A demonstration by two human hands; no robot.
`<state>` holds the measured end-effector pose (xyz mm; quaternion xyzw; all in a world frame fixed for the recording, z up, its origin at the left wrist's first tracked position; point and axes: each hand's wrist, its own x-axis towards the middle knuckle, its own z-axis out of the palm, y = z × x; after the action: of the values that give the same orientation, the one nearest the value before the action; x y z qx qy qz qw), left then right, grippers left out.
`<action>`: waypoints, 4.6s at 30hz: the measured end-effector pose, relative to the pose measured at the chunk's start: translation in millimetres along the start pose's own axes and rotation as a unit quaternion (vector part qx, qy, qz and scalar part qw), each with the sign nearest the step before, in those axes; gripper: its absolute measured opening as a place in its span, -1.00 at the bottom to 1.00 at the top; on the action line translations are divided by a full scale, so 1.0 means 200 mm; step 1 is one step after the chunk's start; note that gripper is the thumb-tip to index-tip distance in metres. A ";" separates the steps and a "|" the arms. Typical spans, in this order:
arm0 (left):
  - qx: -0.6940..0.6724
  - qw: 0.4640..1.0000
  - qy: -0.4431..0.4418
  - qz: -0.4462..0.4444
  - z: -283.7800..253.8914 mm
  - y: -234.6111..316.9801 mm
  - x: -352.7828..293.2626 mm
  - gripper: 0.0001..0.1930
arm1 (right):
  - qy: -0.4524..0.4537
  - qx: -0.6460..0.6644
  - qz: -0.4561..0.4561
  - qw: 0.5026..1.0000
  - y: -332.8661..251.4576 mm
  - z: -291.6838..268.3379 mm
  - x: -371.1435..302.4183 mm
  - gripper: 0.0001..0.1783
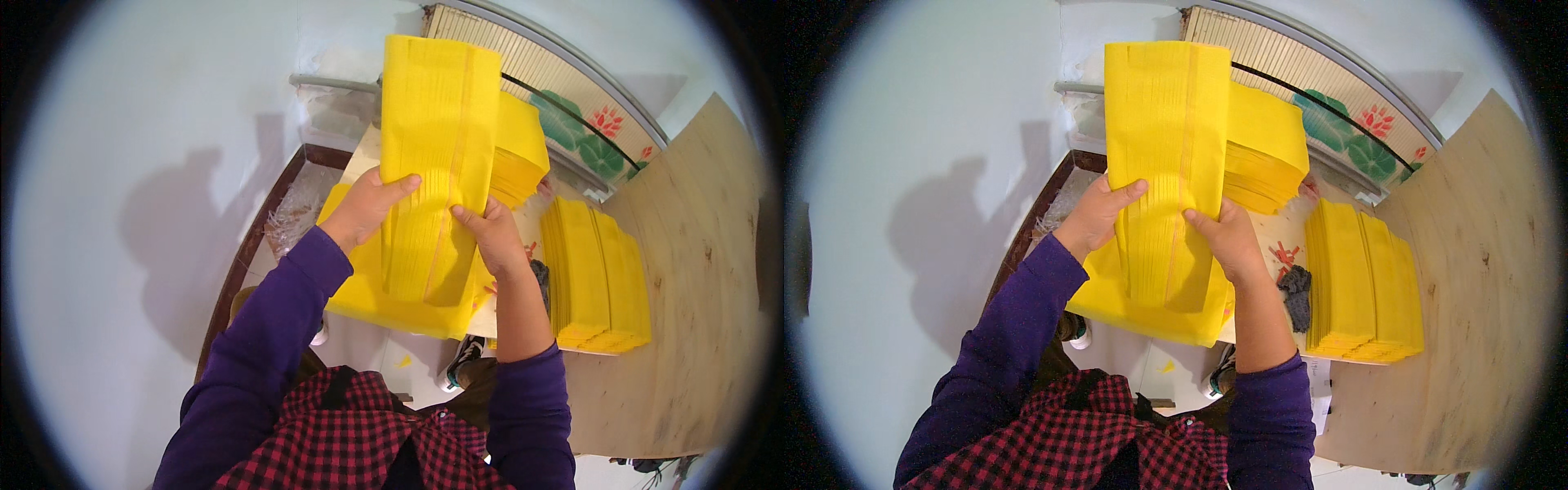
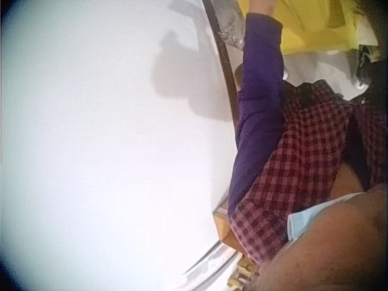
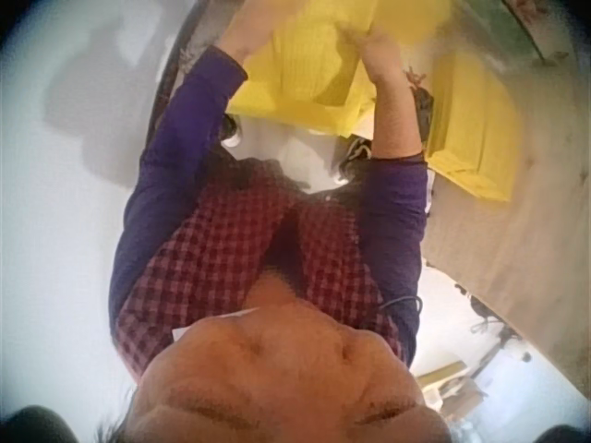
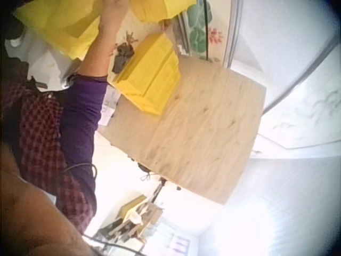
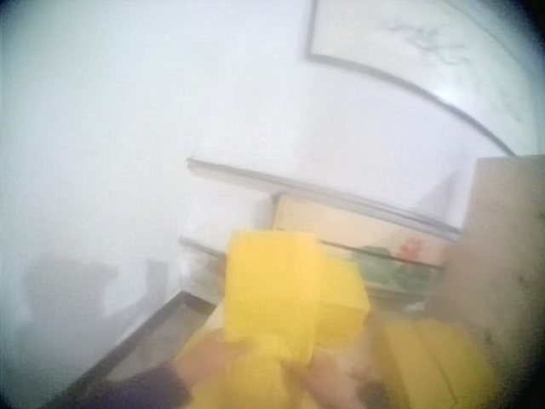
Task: The person folds yellow paper sheets on a table, aligning edges and pressing creases. They repeatedly pick up sheets, fold them in half, and stack the folded pieces into a growing pile.
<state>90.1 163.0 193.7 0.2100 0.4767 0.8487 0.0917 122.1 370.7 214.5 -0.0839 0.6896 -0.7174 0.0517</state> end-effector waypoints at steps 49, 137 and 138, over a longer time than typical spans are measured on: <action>-0.217 0.932 -0.033 -0.288 1.27 -1.26 0.84 -0.62 | 0.496 -0.178 0.035 0.849 0.17 -1.38 -1.04 -0.58; 0.228 0.966 0.024 -0.118 1.23 -1.40 0.76 -0.39 | 0.706 -0.248 -0.020 0.663 0.33 -1.88 -1.47 -0.74; 0.224 0.968 0.020 -0.110 1.23 -1.39 0.75 -0.39 | 0.711 -0.273 -0.023 0.647 0.32 -1.93 -1.48 -0.72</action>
<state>52.9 552.4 111.3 0.1547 0.6764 0.7090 0.1259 335.4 801.8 123.0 0.4265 0.6769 -0.3370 -0.4963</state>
